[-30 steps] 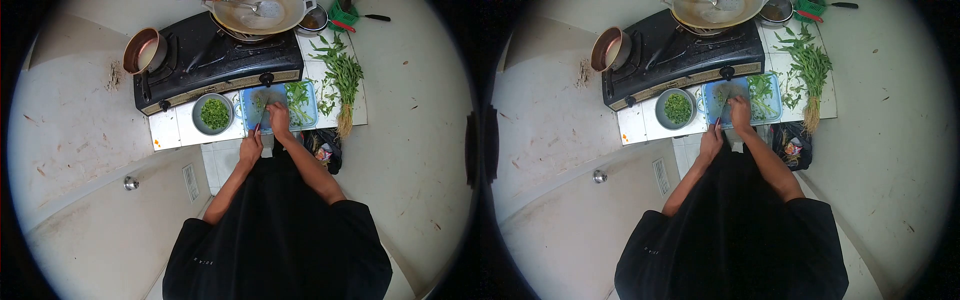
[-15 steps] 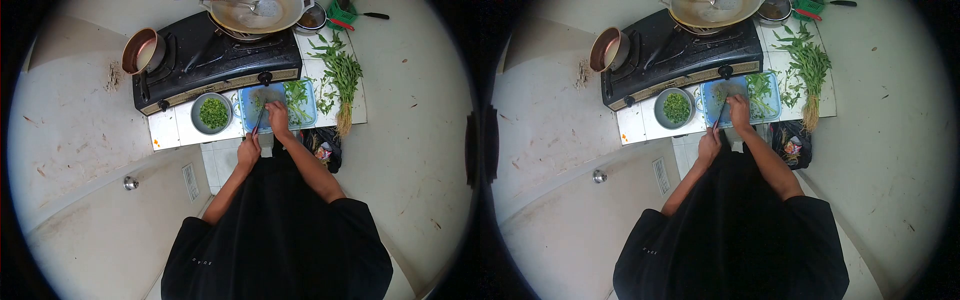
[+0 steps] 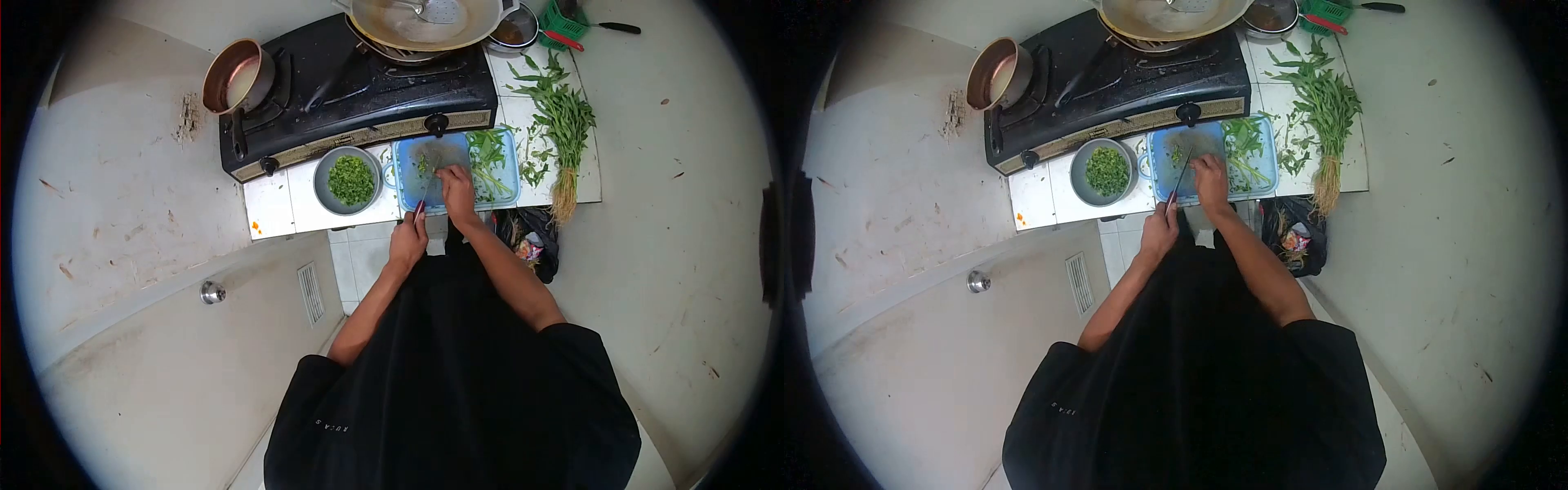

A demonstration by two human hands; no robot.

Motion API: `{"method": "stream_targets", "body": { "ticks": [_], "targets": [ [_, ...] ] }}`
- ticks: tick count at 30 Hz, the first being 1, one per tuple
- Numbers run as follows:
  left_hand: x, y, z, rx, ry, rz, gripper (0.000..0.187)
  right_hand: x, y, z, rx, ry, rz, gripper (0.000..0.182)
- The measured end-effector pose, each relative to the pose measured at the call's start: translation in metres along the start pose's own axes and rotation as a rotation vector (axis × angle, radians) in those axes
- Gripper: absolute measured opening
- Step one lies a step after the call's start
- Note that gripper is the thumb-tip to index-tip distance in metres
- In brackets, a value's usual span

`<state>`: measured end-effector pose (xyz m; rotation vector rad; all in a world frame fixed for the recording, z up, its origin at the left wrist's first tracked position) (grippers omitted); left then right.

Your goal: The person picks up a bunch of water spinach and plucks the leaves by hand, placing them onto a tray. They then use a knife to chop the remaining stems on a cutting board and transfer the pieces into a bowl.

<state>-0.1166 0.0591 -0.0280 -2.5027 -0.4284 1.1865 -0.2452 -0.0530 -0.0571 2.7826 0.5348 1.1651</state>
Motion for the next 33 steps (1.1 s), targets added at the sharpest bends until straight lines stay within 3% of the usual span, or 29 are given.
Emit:
{"method": "stream_targets", "body": {
  "ticks": [6, 11, 17, 23, 33],
  "targets": [
    [-0.003, 0.015, 0.01, 0.023, 0.034, -0.026, 0.035, 0.001, 0.001, -0.004, 0.015, 0.005, -0.008, 0.015],
    [-0.013, 0.037, 0.018, -0.073, 0.112, -0.013, 0.036, 0.002, -0.003, -0.005, 0.03, -0.058, -0.064, 0.017],
    [0.005, -0.008, 0.01, 0.008, 0.128, -0.072, 0.035, 0.0, -0.004, -0.003, 0.046, -0.137, -0.076, 0.018],
    [-0.002, 0.022, 0.006, -0.05, 0.044, -0.05, 0.038, -0.004, -0.002, -0.002, 0.032, -0.016, -0.055, 0.018],
    [0.0, 0.01, 0.003, -0.007, 0.043, 0.007, 0.037, 0.001, -0.006, -0.003, 0.011, 0.008, 0.02, 0.02]
  ]
}}
Point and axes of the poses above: each hand's wrist, its own y-axis towards the middle knuckle, its own z-axis out of the palm, x = y × z, the point moved 3 cm from there along y, towards the middle knuckle, and after that the axes turned 8 degrees about x, right-handed, at the moved point
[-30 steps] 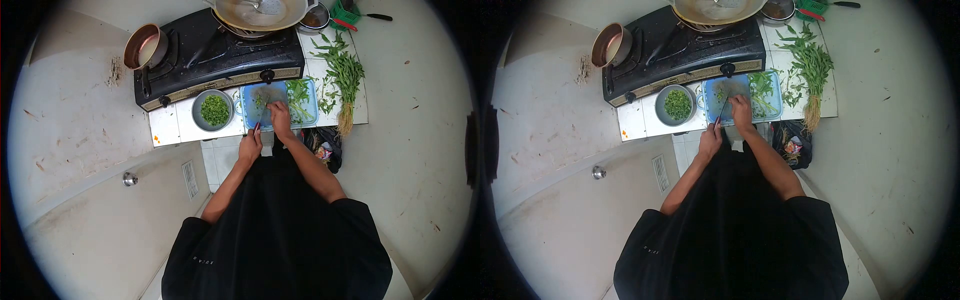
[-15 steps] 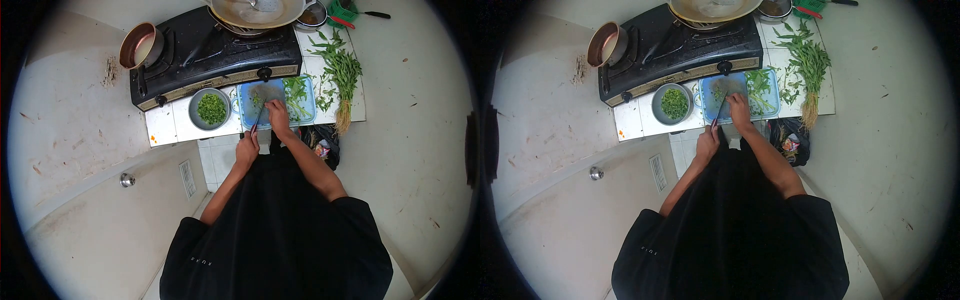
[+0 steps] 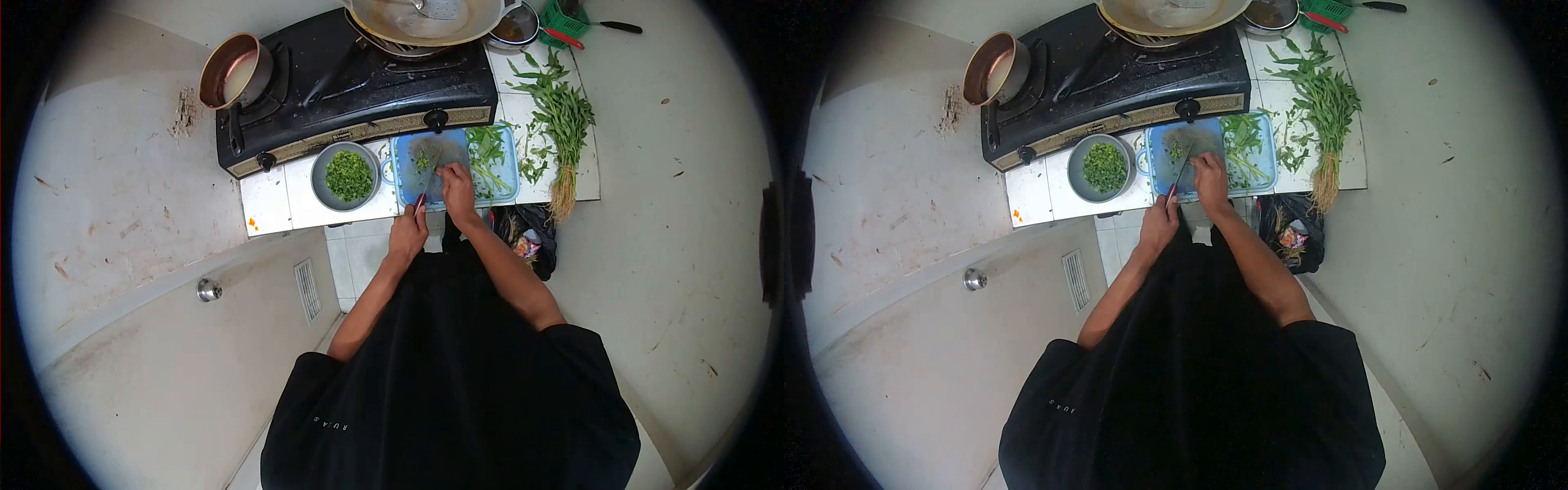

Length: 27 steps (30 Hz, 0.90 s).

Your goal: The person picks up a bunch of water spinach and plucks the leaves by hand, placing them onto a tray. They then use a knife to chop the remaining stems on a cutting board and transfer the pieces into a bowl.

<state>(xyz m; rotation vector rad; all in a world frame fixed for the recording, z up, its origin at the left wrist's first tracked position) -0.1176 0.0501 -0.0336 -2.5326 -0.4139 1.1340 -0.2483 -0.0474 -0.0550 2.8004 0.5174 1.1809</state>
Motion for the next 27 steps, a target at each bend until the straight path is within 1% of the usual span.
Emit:
{"method": "stream_targets", "body": {
  "ticks": [4, 8, 12, 14, 15, 17, 20, 23, 25, 27],
  "targets": [
    [-0.003, 0.012, 0.003, 0.016, 0.025, 0.001, 0.037, 0.002, 0.002, -0.003, 0.047, 0.008, -0.007, 0.019],
    [-0.009, 0.031, 0.008, -0.004, 0.062, 0.023, 0.038, 0.002, 0.002, -0.002, 0.022, -0.017, -0.031, 0.019],
    [-0.003, 0.004, 0.005, -0.002, 0.067, 0.024, 0.038, -0.004, 0.002, -0.001, 0.031, 0.013, -0.024, 0.018],
    [0.008, -0.015, 0.005, 0.03, 0.064, -0.052, 0.038, -0.006, 0.001, 0.001, 0.028, 0.02, -0.011, 0.017],
    [0.01, -0.017, 0.003, 0.033, 0.066, -0.049, 0.038, -0.006, 0.001, 0.002, 0.026, 0.037, 0.012, 0.015],
    [0.011, -0.019, -0.001, 0.024, 0.041, -0.012, 0.038, -0.007, 0.002, 0.002, 0.022, 0.053, 0.033, 0.014],
    [0.007, -0.002, -0.005, -0.013, -0.01, -0.03, 0.038, -0.003, 0.002, -0.001, -0.011, 0.056, -0.008, 0.012],
    [0.004, 0.004, -0.006, 0.031, -0.005, 0.003, 0.038, -0.001, 0.004, -0.003, 0.008, 0.024, -0.016, 0.011],
    [0.005, 0.001, -0.007, 0.019, -0.016, 0.016, 0.039, -0.002, 0.004, -0.002, 0.048, -0.053, -0.05, 0.012],
    [0.009, 0.0, -0.006, 0.012, -0.027, 0.027, 0.039, -0.003, 0.003, -0.002, 0.05, -0.054, -0.063, 0.012]
  ]
}}
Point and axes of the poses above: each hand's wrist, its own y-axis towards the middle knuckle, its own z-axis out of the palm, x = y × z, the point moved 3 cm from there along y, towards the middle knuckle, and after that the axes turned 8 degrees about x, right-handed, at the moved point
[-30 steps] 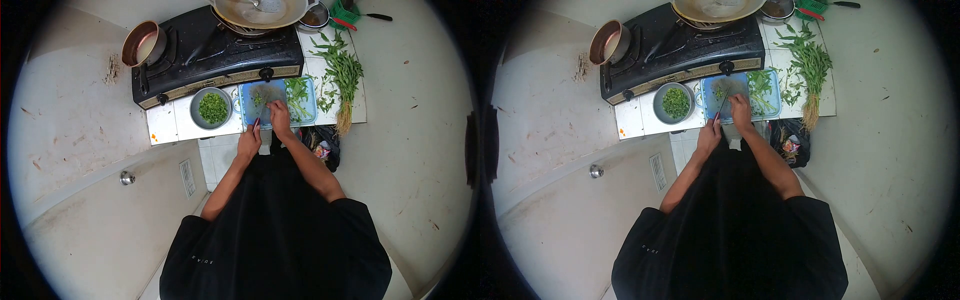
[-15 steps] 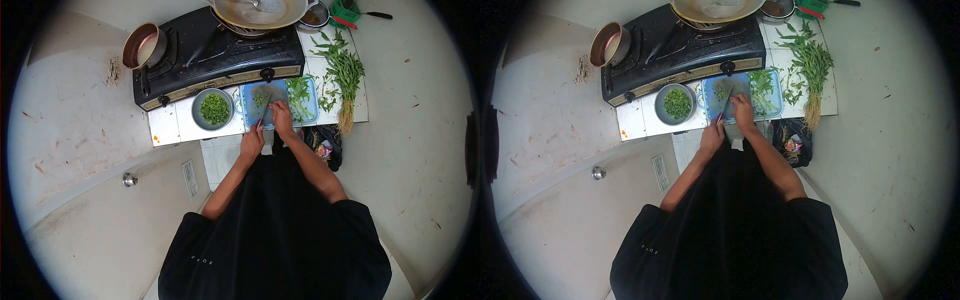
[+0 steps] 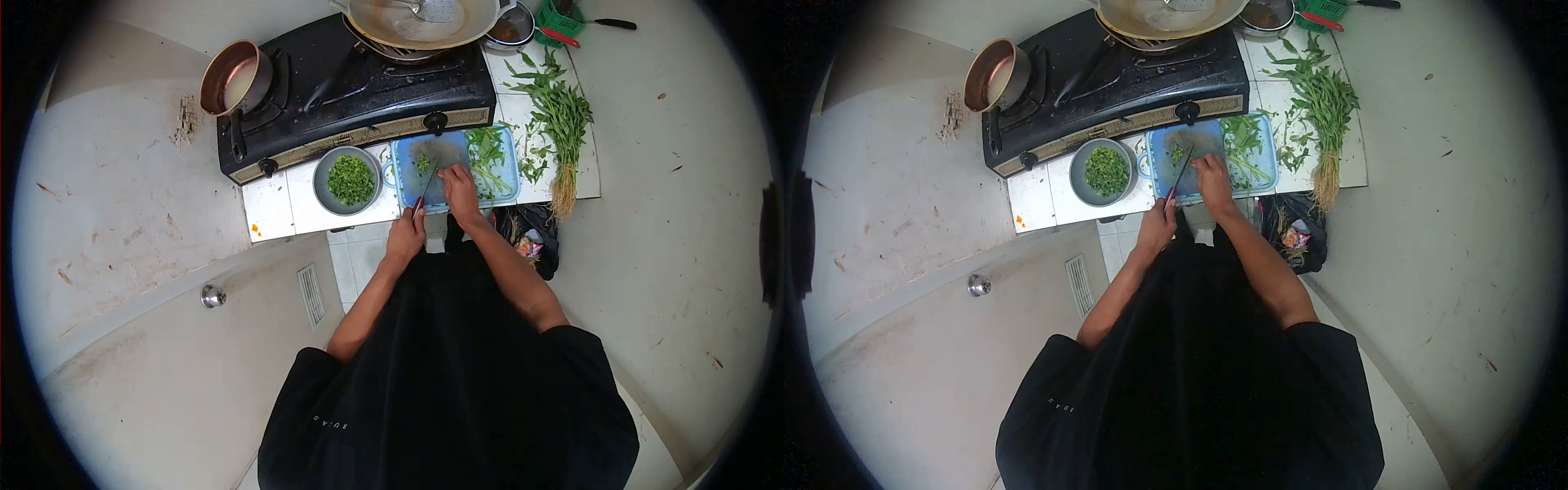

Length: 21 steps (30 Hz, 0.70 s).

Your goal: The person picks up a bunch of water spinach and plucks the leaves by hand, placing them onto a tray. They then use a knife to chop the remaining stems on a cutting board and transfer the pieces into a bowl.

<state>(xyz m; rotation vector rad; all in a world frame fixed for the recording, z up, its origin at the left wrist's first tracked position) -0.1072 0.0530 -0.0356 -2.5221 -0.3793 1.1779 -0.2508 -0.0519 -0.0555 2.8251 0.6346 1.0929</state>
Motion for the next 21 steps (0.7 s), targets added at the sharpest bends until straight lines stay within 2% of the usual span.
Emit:
{"method": "stream_targets", "body": {
  "ticks": [2, 9, 14, 21],
  "targets": [
    [0.009, 0.002, 0.001, 0.057, -0.059, -0.019, 0.036, 0.001, -0.001, 0.0, 0.001, -0.001, -0.015, 0.013],
    [0.004, -0.003, -0.012, 0.013, -0.041, -0.016, 0.037, 0.006, -0.002, -0.007, 0.046, 0.037, -0.014, 0.016],
    [0.003, -0.008, -0.013, 0.104, -0.046, -0.068, 0.037, 0.0, -0.005, -0.004, 0.025, 0.006, -0.043, 0.016],
    [0.005, -0.01, -0.007, 0.088, -0.004, -0.024, 0.038, -0.006, -0.002, 0.002, 0.026, -0.058, -0.006, 0.012]
  ]
}}
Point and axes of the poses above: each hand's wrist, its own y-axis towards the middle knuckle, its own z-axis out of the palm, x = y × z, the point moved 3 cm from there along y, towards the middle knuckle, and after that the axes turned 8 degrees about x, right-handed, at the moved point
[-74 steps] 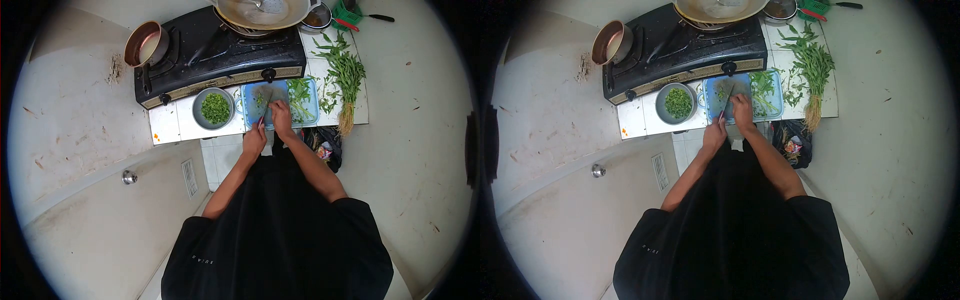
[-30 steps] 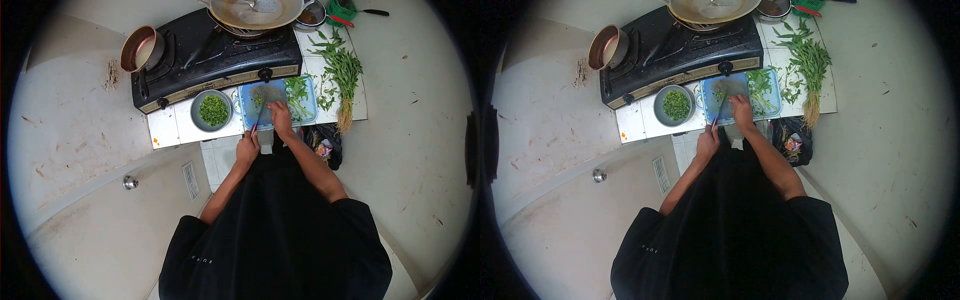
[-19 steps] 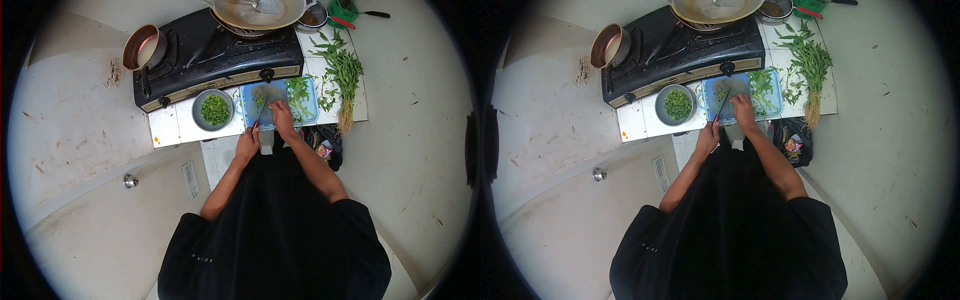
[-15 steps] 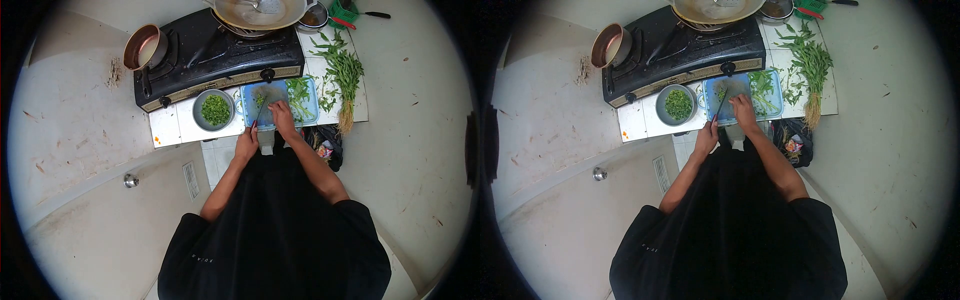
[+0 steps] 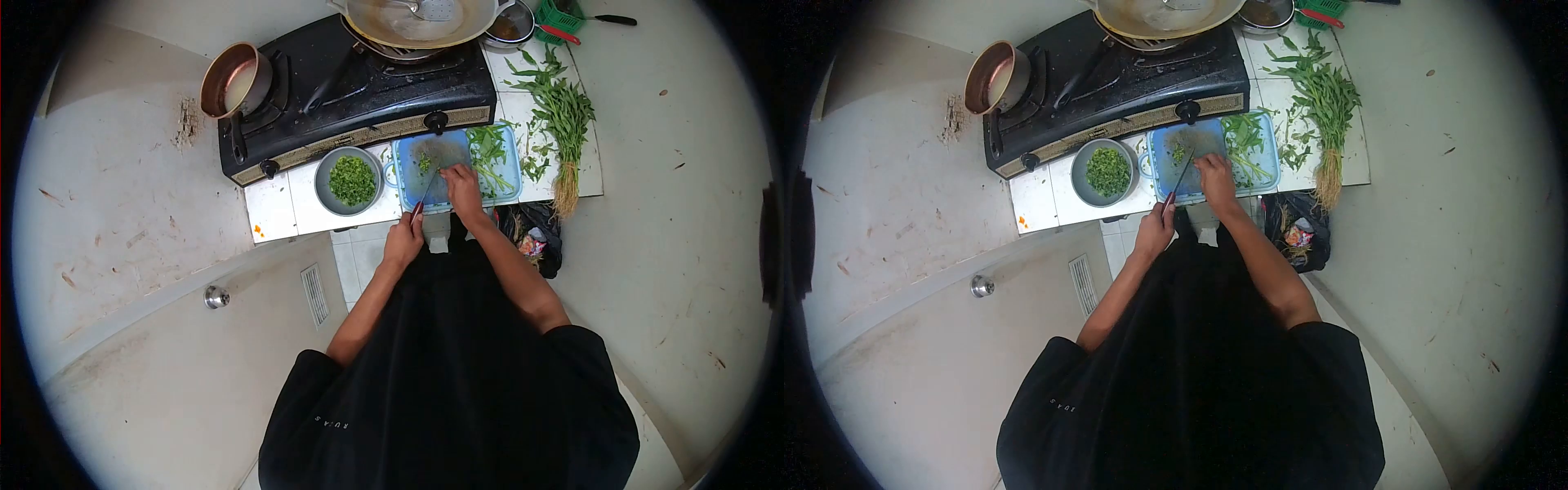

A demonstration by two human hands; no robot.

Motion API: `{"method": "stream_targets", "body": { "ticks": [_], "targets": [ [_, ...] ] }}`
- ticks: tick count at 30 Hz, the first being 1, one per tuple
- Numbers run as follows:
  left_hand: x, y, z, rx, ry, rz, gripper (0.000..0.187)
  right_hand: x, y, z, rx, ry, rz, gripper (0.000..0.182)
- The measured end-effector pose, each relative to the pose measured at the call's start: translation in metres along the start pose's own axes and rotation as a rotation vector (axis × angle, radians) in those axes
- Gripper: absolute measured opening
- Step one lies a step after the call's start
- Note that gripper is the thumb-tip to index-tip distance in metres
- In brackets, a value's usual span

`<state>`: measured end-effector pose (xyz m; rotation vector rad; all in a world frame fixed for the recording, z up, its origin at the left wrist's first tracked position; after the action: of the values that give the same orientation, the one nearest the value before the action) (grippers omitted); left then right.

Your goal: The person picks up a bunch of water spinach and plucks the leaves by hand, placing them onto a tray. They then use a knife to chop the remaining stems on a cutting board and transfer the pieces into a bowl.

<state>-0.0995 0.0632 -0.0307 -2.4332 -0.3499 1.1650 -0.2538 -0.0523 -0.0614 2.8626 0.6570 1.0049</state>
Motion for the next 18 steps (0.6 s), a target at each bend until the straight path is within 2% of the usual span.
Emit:
{"method": "stream_targets", "body": {
  "ticks": [12, 18],
  "targets": [
    [-0.006, 0.01, 0.003, -0.003, 0.098, 0.024, 0.035, -0.003, 0.005, 0.005, -0.002, -0.031, 0.091, 0.008],
    [-0.014, 0.024, 0.012, -0.099, 0.191, 0.078, 0.034, -0.001, 0.004, 0.004, -0.01, 0.02, 0.136, 0.007]
  ]
}}
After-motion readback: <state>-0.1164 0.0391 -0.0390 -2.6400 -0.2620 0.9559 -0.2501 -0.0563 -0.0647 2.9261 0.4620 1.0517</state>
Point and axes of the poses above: each hand's wrist, its own y-axis towards the middle knuckle, its own z-axis out of the palm, x = y × z, the point moved 3 cm from there along y, towards the middle knuckle, and after that the axes turned 8 degrees about x, right-handed, at the moved point
